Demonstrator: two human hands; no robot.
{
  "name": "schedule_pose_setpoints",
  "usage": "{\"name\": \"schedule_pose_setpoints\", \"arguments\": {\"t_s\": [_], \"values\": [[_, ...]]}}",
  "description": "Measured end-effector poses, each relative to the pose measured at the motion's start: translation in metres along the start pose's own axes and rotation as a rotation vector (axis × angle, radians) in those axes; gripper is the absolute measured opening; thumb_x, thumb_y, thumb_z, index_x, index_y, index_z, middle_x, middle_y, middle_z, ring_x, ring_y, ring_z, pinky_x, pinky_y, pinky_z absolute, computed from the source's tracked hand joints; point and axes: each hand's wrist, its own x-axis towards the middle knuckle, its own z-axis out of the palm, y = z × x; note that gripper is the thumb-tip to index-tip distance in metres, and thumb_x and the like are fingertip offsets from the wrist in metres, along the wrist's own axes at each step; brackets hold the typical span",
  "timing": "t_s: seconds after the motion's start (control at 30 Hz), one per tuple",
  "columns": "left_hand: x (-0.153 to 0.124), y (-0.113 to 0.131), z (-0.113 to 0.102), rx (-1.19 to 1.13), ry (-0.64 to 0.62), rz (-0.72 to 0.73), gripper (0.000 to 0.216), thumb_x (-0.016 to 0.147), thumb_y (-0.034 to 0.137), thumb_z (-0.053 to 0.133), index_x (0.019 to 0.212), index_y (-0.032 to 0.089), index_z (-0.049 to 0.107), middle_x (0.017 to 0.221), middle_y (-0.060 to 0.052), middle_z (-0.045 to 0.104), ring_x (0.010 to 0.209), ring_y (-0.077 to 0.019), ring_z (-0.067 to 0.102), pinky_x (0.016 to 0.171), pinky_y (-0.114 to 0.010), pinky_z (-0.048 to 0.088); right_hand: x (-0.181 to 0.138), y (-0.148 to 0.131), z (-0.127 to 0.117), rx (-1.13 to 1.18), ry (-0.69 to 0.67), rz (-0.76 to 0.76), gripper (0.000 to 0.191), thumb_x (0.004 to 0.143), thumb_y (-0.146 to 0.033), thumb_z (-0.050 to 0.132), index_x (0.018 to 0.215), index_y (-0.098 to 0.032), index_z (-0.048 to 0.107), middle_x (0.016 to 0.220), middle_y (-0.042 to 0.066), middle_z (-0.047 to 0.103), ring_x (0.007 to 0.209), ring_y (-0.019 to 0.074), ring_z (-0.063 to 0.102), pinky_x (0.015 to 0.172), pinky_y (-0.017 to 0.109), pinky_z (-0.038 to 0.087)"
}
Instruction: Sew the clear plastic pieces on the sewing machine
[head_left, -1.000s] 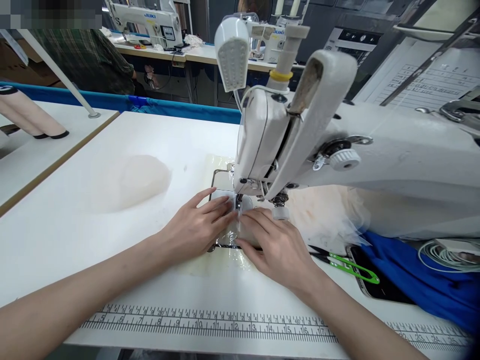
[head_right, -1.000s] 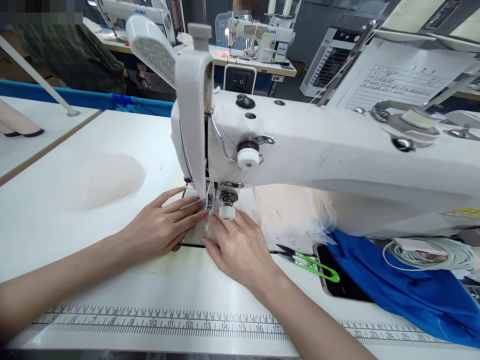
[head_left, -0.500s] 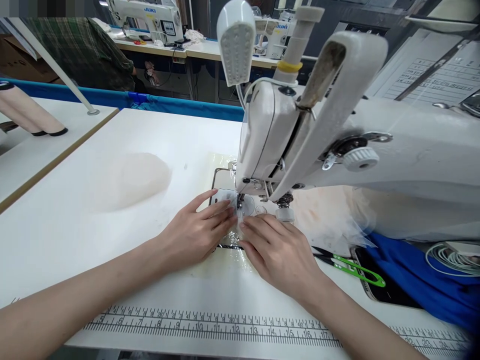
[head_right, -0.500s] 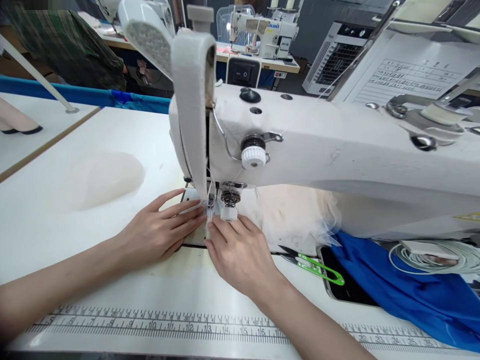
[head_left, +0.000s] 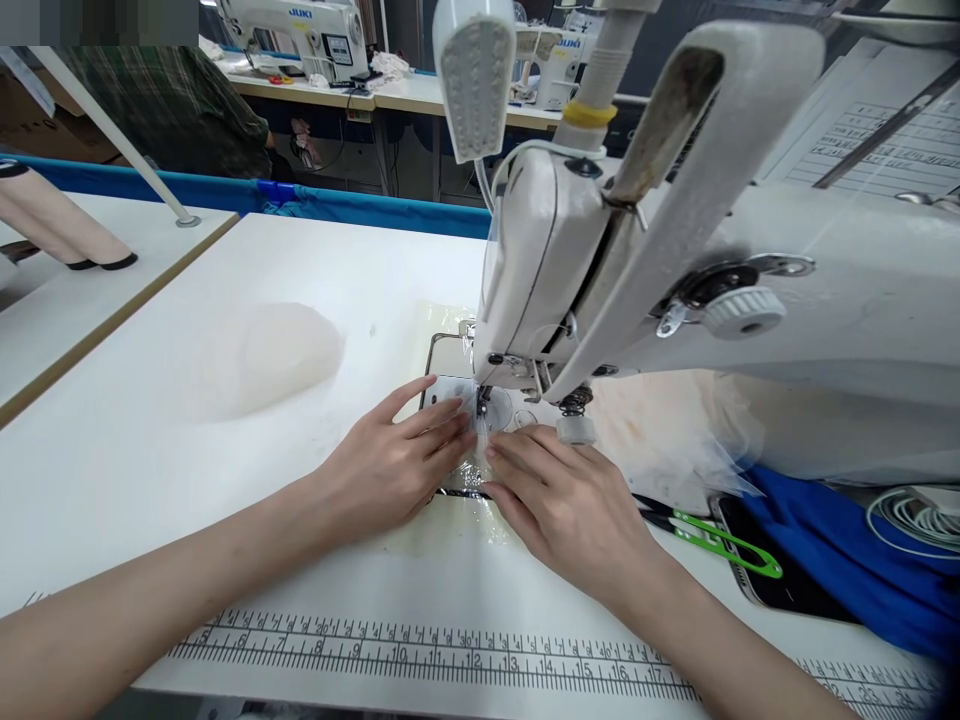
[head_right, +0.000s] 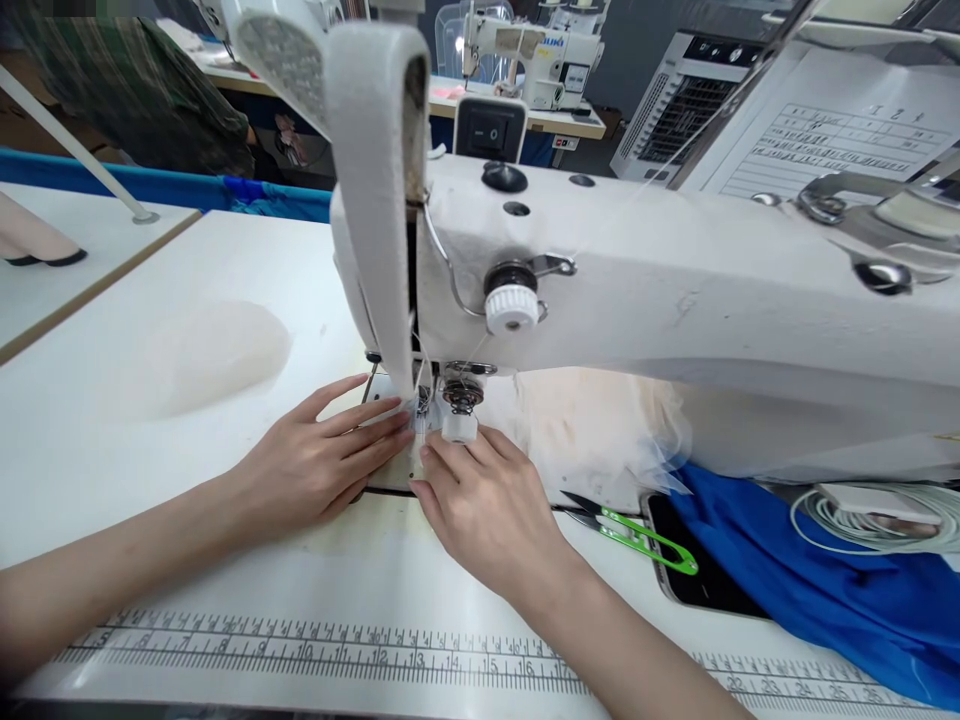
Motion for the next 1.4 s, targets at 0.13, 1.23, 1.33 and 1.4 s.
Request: {"name": "schedule_pose_setpoints", "arguments": {"t_s": [0.13,1.23,1.33,1.4], "values": [[0.001,0.0,0.0,0.001,-0.001,-0.001,0.031,0.091,0.014,0.046,0.117,0.013,0.063,0.115,-0.005,0.071,0.121,-0.0191,0.057,0.121,-0.043,0.019,-0.002,0.0,0.001,-0.013,0.024,-0.009,0.022,0.094,-0.026,0.054,0.098,-0.014,0.072,0.107,0.003,0.073,0.085,0.0194,0.065,0.075,0.033,0.05],[0.005,-0.006,0.008,-0.03,0.007,-0.091,0.034,0.092,0.019,0.044,0.119,0.013,0.063,0.119,-0.006,0.069,0.121,-0.0232,0.057,0.115,-0.049,0.029,0.005,0.004,0.006,-0.137,0.05,-0.01,0.022,0.095,-0.029,0.054,0.1,-0.017,0.072,0.108,0.001,0.074,0.084,0.0184,0.067,0.083,0.033,0.047],[0.008,-0.008,0.009,-0.033,-0.015,-0.111,0.034,0.092,0.02,0.044,0.119,0.013,0.064,0.118,-0.006,0.069,0.12,-0.0231,0.057,0.115,-0.049,0.03,0.007,0.006,0.008,-0.159,0.035,-0.005,0.024,0.095,-0.031,0.053,0.104,-0.017,0.071,0.108,0.003,0.074,0.084,0.0187,0.068,0.084,0.034,0.048],[0.01,-0.009,0.009,-0.029,-0.03,-0.12,0.035,0.093,0.022,0.043,0.119,0.014,0.064,0.118,-0.006,0.069,0.121,-0.0233,0.057,0.115,-0.049,0.03,0.008,0.008,0.009,-0.178,0.022,0.002,0.025,0.095,-0.031,0.053,0.106,-0.016,0.071,0.108,0.005,0.074,0.087,0.0194,0.068,0.084,0.034,0.048]]}}
